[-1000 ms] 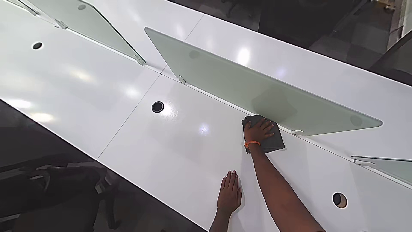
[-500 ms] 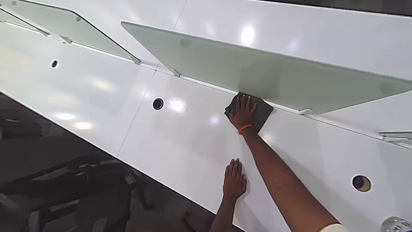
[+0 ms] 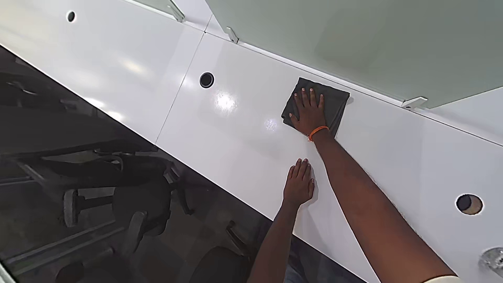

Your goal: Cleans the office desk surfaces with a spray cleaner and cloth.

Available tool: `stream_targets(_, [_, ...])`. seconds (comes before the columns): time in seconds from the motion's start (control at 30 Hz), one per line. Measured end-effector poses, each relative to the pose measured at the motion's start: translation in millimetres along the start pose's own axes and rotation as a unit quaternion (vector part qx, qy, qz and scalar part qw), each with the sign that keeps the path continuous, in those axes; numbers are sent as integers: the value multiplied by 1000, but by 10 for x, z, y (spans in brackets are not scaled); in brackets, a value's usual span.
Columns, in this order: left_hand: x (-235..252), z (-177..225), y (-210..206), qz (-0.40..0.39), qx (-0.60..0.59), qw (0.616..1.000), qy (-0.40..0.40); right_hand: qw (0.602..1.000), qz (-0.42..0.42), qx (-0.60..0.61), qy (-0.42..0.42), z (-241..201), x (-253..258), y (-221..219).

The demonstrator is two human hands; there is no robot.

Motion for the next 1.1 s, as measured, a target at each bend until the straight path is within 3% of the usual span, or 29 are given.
stream_targets(0.37, [-301,19,212,10,-90,995,-27,999,-26,-17,37,-1138,-772,-376])
stream_targets(0.5, [-1146,-260,414,136,-112,983,57,998,-14,4,66,-1585,-1178,-525])
stream_targets(0.57, [-1658,-512,429,131,-96,978,129,993,-10,35,114,-1893,-1486,-608])
stream_targets(0.7, [-2614,-970,491,94,-50,956,273,968,-81,122,205,-2424,-2223,-812])
stream_targets(0.83, [-3219,-1305,737,101,-45,914,390,915,-115,330,200,-2628,-2900,-758])
stream_targets(0.9, [-3425,-1457,843,120,-43,900,417,840,-147,510,113,-2619,-3143,-527])
stream_targets(1.0, [-3590,-1595,1005,132,-57,882,448,716,-109,689,-7,-2484,-3326,-35])
stream_targets(1.03, [-3616,-1622,1046,140,-60,879,452,703,-96,703,-49,-2371,-3360,147])
stream_targets(1.1, [-3616,-1652,1088,133,-68,879,453,714,-74,685,-125,-2004,-3375,410])
Point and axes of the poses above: each hand's wrist, its own x-axis towards the middle knuckle, its own y-axis out of the back of the hand, z = x × y, the point moved 6 cm from there along x, towards the middle knuckle, and after that the axes turned 8 degrees about y, right-handed, at the moved point
